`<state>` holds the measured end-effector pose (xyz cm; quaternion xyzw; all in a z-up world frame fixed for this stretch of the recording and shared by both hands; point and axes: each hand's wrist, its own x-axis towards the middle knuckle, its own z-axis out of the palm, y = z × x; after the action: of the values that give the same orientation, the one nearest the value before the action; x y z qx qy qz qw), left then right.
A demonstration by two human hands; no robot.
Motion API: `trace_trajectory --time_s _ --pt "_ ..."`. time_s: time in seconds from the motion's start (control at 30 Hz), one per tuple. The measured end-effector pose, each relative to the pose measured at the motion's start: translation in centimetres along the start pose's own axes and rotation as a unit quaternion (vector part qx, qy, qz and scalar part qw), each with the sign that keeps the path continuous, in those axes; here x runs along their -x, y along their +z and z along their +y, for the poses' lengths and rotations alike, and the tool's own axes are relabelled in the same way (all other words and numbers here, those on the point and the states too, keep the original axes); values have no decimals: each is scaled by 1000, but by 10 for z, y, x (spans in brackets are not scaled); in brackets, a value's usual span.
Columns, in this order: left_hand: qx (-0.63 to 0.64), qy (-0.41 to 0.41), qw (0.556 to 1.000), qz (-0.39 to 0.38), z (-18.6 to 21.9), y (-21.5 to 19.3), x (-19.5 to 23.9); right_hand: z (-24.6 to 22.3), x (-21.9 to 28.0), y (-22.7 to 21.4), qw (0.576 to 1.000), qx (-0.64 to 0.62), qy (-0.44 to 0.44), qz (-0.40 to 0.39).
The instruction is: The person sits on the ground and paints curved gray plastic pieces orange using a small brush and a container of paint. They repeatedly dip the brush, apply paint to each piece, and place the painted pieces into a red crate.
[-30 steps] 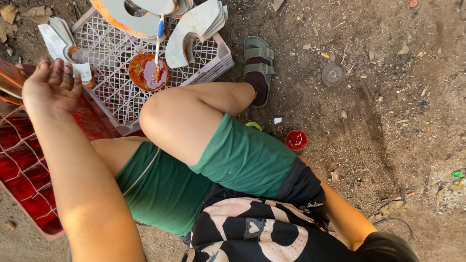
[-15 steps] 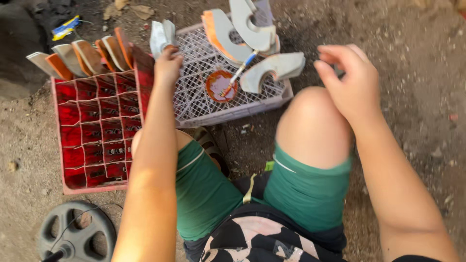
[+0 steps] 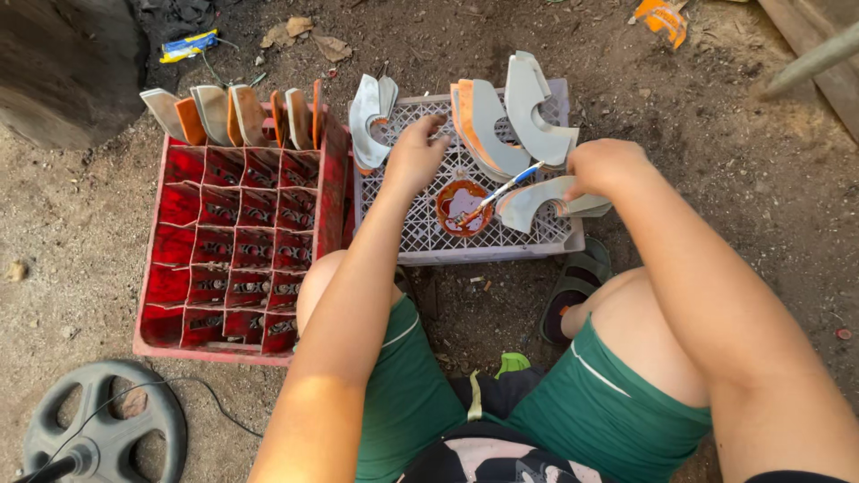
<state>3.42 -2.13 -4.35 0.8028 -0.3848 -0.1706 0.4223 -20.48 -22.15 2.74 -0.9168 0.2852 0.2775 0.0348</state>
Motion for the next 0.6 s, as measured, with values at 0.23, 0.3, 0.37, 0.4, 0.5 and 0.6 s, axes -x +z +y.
trace_trajectory --time_s 0.23,0.3,0.37,0.4,0.5,0.6 --pt "-39 2 999 17 54 -20 26 1 8 34 999 22 8 30" --pt "-31 18 999 19 57 -19 31 -1 8 50 997 10 -17 69" --pt "-44 -7 999 7 60 -18 33 -2 6 62 990 -11 -43 135" --pt "-49 -21 999 1 61 -17 35 -1 4 68 987 -17 -48 155" --pt "-51 -13 999 8 61 -15 39 4 3 80 980 -35 -57 187" --pt "-52 -10 999 10 62 -17 40 8 4 80 979 -49 -58 187"
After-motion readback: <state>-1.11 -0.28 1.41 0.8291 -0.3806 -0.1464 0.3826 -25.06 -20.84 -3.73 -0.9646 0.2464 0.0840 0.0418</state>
